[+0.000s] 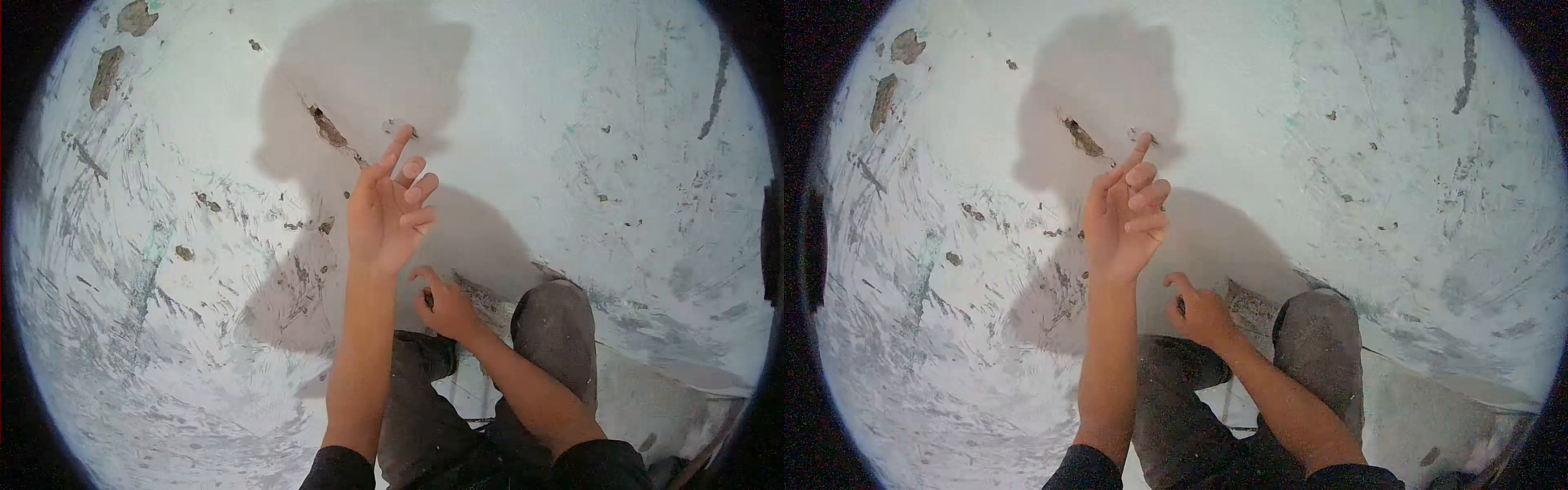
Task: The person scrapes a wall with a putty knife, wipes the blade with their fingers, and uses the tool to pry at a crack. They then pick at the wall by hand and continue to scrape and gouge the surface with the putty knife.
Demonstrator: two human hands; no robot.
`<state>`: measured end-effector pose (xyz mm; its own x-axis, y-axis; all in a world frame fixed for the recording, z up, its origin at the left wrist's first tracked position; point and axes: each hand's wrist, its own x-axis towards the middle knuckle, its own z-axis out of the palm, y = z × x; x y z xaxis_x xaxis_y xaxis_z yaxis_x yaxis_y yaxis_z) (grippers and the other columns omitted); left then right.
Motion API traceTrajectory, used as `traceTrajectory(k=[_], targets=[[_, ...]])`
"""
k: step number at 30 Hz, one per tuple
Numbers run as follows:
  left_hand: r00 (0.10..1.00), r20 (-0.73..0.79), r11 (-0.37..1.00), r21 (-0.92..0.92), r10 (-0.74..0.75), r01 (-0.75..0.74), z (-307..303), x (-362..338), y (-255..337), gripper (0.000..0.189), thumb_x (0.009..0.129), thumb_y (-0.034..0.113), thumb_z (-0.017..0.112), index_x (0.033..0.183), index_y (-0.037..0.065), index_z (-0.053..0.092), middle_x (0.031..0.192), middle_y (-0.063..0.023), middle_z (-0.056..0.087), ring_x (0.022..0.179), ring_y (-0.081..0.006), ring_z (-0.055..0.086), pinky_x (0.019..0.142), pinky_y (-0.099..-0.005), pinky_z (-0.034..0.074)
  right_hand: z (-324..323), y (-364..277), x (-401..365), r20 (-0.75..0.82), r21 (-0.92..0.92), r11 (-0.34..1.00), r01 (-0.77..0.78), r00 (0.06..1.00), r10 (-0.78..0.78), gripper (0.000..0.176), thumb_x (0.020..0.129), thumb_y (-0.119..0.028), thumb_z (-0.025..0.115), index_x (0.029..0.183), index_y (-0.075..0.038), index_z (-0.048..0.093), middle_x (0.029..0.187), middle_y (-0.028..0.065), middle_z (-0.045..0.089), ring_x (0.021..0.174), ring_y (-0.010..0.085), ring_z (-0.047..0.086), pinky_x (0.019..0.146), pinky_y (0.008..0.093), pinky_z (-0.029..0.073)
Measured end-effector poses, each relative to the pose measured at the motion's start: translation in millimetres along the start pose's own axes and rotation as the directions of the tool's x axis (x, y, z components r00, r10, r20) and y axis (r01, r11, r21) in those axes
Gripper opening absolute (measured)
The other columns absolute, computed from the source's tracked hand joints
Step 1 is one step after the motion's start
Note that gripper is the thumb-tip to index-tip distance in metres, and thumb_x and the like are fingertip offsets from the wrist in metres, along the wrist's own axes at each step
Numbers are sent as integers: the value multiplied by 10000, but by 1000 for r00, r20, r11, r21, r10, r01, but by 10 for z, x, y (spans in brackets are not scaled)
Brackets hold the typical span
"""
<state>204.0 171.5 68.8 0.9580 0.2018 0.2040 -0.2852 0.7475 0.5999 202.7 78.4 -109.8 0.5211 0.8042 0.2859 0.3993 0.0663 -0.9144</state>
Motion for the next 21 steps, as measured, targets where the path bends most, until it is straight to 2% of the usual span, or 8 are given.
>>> traceTrajectory(k=[2,6,8,12,14,17,21], targets=[[999,40,999,-50,-8,10,-21,16,-3,487,951,208,469,1412,106,350,851,-23,547,687,-122,494,431,-217,395,26,42,4,2,-15,1000,0,1000,0,355,859,-183,577,1188,-147,448,575,167,556,568,416,596,563,525,466],[994,110,1000,-9,-24,25,111,12,-22,472,964,215,432,1410,89,346,859,-36,554,702,-133,498,433,-220,414,39,70,3,-25,-40,998,41,999,-42,357,859,-181,578,1190,-147,448,590,172,566,585,420,603,574,530,472],[936,350,999,15,-38,35,178,27,-22,503,974,198,384,1438,18,313,880,-61,529,775,-166,512,480,-229,444,39,75,-4,-15,-19,999,51,999,-51,361,859,-180,576,1195,-152,448,614,179,577,608,423,611,584,532,476],[945,327,999,-39,7,6,115,3,29,500,972,179,386,1440,16,318,876,-58,528,748,-158,501,477,-229,436,3,57,11,-37,-29,998,48,998,-49,365,858,-182,577,1200,-161,449,618,170,583,602,413,611,576,523,476],[975,219,993,-115,36,-10,-3,-5,50,496,969,165,397,1436,15,326,865,-53,528,727,-144,485,476,-226,433,-38,-15,0,12,-40,999,-23,1000,24,368,857,-177,577,1202,-160,447,616,165,583,596,406,611,581,521,477],[991,130,991,-131,38,-21,-85,-26,49,499,961,155,412,1434,18,332,861,-44,533,705,-129,465,472,-218,423,-2,-2,-16,2,7,1000,0,1000,0,370,856,-176,577,1201,-153,444,599,166,572,574,404,603,572,518,471],[994,104,989,-150,27,-11,-100,2,56,497,955,159,420,1427,20,348,863,-37,538,699,-121,453,470,-215,410,17,58,7,-11,-7,1000,22,1000,-22,372,854,-175,573,1201,-147,443,594,172,564,573,406,601,564,516,461]])
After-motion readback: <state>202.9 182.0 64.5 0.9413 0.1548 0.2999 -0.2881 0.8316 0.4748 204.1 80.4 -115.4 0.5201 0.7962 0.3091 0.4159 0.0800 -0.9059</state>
